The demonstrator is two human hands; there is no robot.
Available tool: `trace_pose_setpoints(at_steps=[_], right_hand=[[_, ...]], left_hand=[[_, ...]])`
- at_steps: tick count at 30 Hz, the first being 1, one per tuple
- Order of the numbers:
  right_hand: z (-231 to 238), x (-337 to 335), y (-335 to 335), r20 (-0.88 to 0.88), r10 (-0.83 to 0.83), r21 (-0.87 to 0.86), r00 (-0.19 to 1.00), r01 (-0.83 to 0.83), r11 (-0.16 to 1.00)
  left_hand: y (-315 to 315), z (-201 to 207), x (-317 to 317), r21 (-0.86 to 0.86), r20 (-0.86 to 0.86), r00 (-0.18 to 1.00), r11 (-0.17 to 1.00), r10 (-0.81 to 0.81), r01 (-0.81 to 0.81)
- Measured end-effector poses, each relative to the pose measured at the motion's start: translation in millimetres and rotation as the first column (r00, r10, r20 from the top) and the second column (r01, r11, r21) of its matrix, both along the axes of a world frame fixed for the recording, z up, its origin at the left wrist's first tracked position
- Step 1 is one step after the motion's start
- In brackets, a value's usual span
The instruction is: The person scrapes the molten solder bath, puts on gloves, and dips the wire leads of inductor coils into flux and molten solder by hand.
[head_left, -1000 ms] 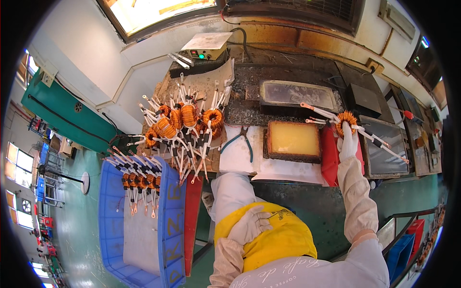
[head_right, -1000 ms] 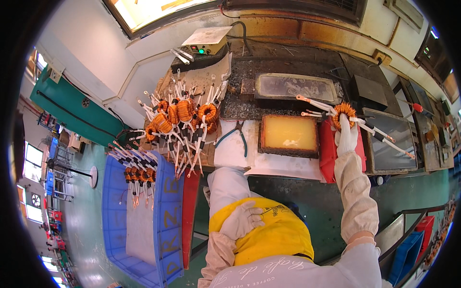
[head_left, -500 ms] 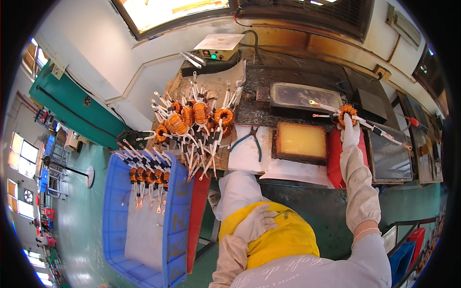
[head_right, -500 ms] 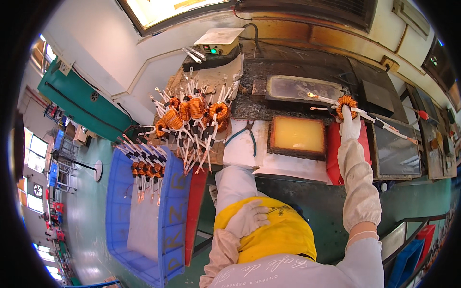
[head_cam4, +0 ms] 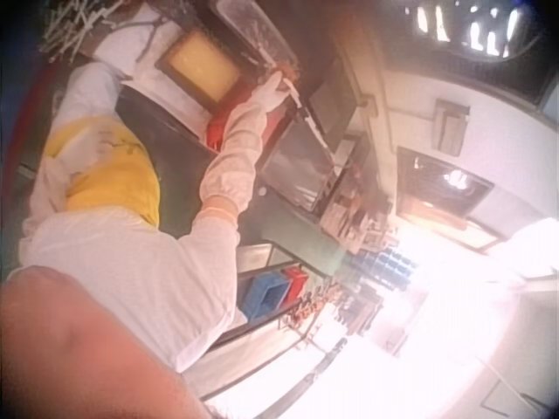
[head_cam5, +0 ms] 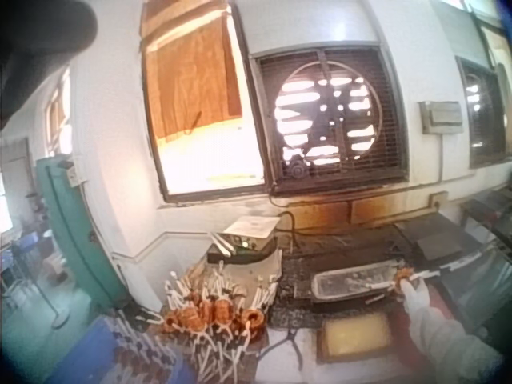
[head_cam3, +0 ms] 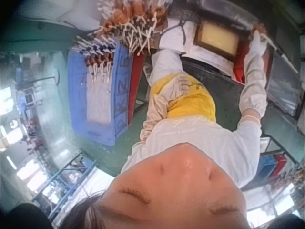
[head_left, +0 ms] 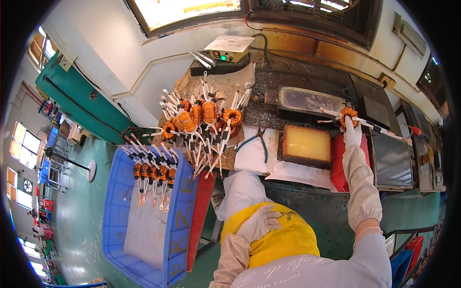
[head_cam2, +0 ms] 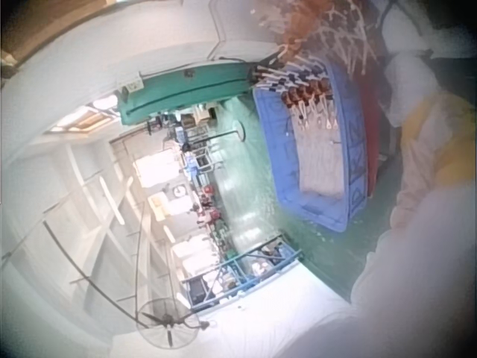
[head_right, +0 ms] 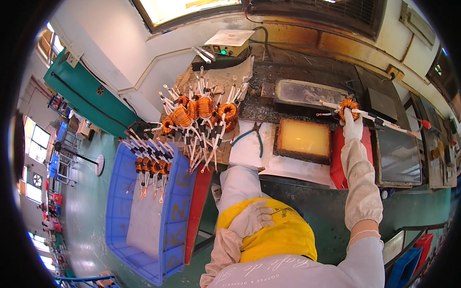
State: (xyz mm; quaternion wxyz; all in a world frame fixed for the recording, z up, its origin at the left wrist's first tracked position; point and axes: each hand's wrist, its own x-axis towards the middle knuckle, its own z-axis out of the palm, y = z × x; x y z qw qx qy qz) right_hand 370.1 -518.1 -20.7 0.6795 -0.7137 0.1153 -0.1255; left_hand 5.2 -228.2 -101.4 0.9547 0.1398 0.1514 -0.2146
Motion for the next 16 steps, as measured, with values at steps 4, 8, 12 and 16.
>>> trace_pose_setpoints(at_steps=[4,8,12,16], right_hand=[[-3.8,3.0,0.7,0.058,0.005,0.005,0.998,-0.005,1.000],[-5.8,5.7,-3.1,0.024,0.005,-0.053,1.000,-0.003,0.999],[-16.0,15.2,-2.3,0.049,-0.039,-0.052,0.998,0.042,0.998],[-26.3,23.4,-9.6,0.073,0.003,-0.080,0.997,0.003,0.997]], left_hand=[[0.3,0.1,-0.6,-0.003,0.009,1.000,1.000,-0.007,0.007],[-0.2,-1.1,-1.6,-0.006,0.014,1.000,1.000,-0.008,0.008],[0.8,-4.1,-1.5,0.002,0.020,1.000,1.000,-0.015,0.015],[1.0,-7.5,-2.8,-0.008,0.040,0.999,1.000,-0.020,0.020]])
